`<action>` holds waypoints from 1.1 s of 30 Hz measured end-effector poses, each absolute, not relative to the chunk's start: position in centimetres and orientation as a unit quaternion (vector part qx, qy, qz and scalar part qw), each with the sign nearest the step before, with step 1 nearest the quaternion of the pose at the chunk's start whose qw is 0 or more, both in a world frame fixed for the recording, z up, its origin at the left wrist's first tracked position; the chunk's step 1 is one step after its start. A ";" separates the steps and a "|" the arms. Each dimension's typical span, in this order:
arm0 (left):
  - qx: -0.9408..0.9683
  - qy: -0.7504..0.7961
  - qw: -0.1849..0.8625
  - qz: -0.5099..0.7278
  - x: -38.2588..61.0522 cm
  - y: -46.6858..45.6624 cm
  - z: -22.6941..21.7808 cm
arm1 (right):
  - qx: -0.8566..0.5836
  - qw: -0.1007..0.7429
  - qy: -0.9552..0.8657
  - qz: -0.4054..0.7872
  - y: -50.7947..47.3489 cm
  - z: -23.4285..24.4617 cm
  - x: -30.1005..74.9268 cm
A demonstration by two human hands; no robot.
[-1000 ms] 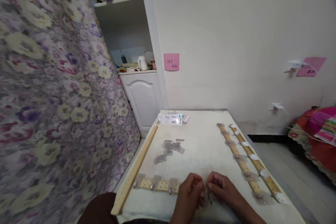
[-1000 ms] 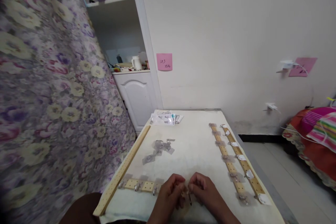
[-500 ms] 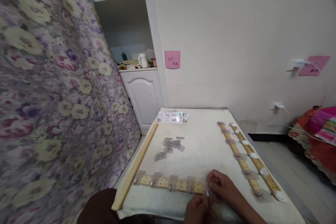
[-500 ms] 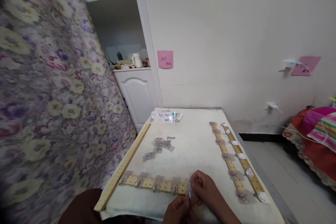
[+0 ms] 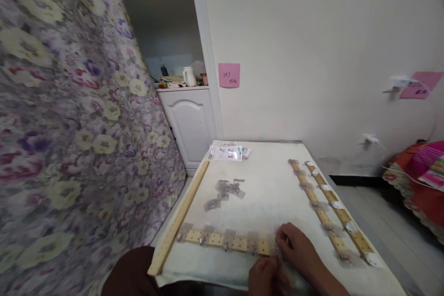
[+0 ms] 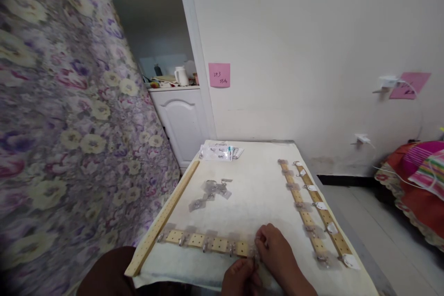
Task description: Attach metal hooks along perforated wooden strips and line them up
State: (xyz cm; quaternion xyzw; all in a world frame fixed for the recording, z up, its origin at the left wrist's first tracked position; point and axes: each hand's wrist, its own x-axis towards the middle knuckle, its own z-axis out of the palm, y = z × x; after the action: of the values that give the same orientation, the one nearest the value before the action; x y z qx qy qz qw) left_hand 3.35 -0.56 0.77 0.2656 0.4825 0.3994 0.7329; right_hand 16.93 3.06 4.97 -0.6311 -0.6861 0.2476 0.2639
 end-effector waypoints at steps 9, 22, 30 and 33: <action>0.247 0.477 0.749 0.389 4.3 -0.7 0.6 | -0.633 0.248 -0.687 0.258 3.4 4.1 17.4; 0.245 0.487 0.745 0.385 4.5 -0.4 -0.3 | -0.648 0.226 -0.689 0.234 3.2 4.3 17.3; 0.256 0.501 0.740 0.369 4.4 -0.3 0.0 | -0.650 0.224 -0.693 0.218 3.3 3.9 17.2; 0.257 0.505 0.736 0.371 4.6 -0.2 0.0 | -0.645 0.228 -0.694 0.224 3.4 3.6 17.3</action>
State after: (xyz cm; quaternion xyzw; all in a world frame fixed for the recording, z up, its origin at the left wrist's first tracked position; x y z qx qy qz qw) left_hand 4.57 -0.24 -0.05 0.2571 0.5047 0.3711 0.7358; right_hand 17.33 3.42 3.64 -0.6450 -0.6940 0.2245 0.2278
